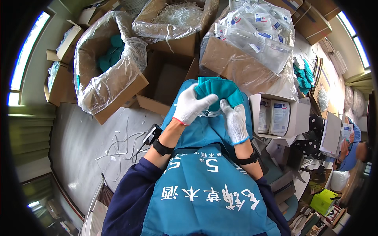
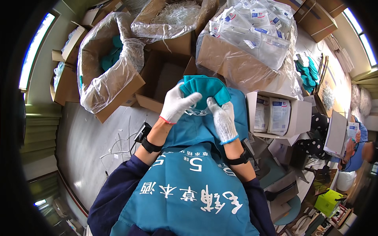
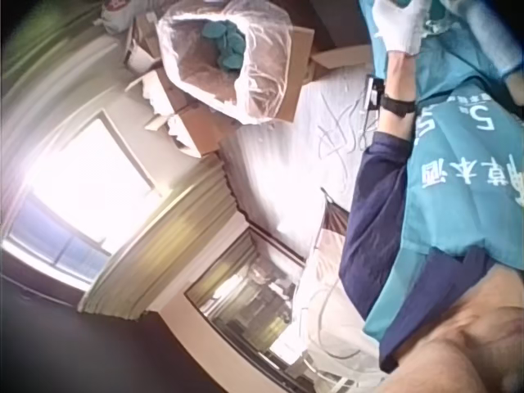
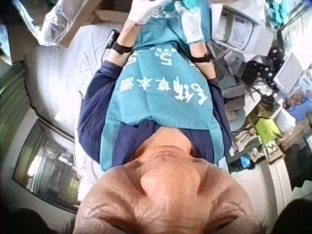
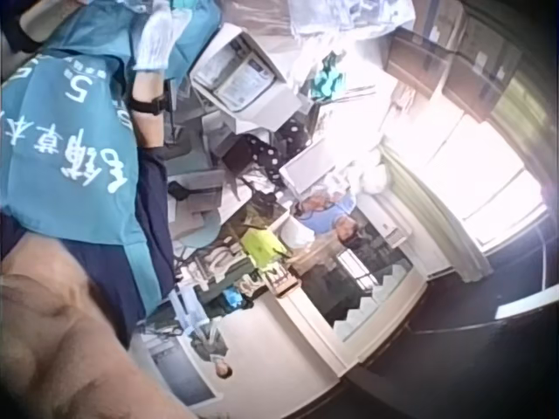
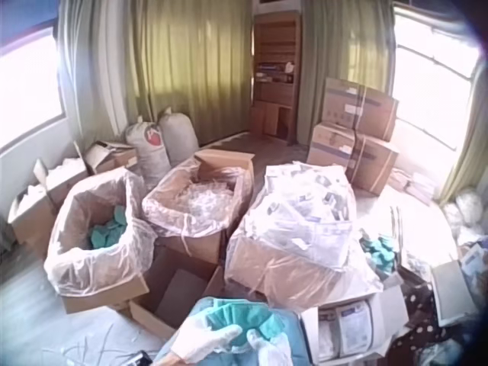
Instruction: The person repeatedly picks up individually packaged teal face masks from a nearby box, places them into a teal drawstring bag, and ties the bag closed with white drawstrings. The person repeats this cycle of filling and tying the bag multiple times throughout the clip.
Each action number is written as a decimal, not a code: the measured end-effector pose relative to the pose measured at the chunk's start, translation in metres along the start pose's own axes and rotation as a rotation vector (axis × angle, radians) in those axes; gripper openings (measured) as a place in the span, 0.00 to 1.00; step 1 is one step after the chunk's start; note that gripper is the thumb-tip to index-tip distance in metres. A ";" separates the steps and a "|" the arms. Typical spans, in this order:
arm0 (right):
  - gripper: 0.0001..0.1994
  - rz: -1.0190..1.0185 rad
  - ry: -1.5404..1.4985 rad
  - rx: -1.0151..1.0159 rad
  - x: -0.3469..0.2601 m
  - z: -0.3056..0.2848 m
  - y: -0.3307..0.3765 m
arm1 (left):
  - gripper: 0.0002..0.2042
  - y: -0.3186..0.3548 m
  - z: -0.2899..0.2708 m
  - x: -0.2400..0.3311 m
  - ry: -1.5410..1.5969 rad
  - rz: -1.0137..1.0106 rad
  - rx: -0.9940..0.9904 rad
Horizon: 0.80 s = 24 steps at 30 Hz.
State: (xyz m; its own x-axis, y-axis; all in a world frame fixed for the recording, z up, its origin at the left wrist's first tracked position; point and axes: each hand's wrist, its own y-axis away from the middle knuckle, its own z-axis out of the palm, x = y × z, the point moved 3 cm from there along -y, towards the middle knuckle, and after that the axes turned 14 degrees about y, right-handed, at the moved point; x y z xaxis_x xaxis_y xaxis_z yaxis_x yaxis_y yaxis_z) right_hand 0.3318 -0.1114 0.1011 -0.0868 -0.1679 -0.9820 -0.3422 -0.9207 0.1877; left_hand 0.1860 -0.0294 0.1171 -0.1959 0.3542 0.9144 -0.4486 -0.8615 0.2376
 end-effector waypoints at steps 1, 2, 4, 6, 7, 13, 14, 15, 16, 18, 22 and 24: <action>0.11 0.050 -0.078 -0.019 0.001 -0.001 0.000 | 0.15 -0.001 0.004 0.003 -0.103 0.005 -0.065; 0.11 0.100 -0.155 -0.042 -0.001 0.000 0.001 | 0.14 -0.001 0.003 0.000 -0.015 0.025 -0.021; 0.09 0.187 -0.224 -0.117 -0.004 0.007 0.004 | 0.12 -0.002 0.003 -0.015 0.161 0.066 0.065; 0.09 0.327 -0.239 -0.321 0.032 -0.005 0.001 | 0.10 -0.003 0.003 -0.020 0.210 0.132 0.160; 0.07 0.383 -0.197 -0.389 0.040 -0.010 0.003 | 0.09 -0.004 0.000 -0.024 0.230 0.153 0.199; 0.10 0.386 -0.332 -0.240 0.018 -0.006 0.011 | 0.13 -0.011 -0.004 -0.046 0.489 -0.050 0.346; 0.10 0.393 -0.328 -0.229 0.018 -0.004 0.010 | 0.13 -0.012 0.000 -0.049 0.541 0.001 0.338; 0.10 0.397 -0.252 -0.255 0.014 -0.001 0.011 | 0.13 -0.013 0.001 -0.052 0.592 0.052 0.330; 0.11 0.376 -0.117 -0.301 0.010 0.000 0.011 | 0.13 -0.013 0.000 -0.052 0.516 0.119 0.323; 0.12 0.333 0.152 -0.385 0.006 0.000 0.012 | 0.13 -0.015 0.003 -0.043 0.360 0.246 0.305; 0.14 0.166 0.174 -0.296 0.028 -0.018 0.005 | 0.10 0.003 0.006 -0.026 0.612 -0.219 0.287; 0.10 0.115 -0.004 -0.222 0.015 -0.014 0.009 | 0.10 -0.003 -0.007 -0.032 0.826 -0.354 0.212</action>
State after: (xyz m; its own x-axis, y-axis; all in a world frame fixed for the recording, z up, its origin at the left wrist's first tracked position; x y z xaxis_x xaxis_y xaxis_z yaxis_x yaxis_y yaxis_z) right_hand 0.3403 -0.1273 0.0877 -0.1173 -0.2750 -0.9543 -0.1157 -0.9506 0.2882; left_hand 0.1880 -0.0356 0.0845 -0.6742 0.6866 0.2721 -0.4478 -0.6730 0.5886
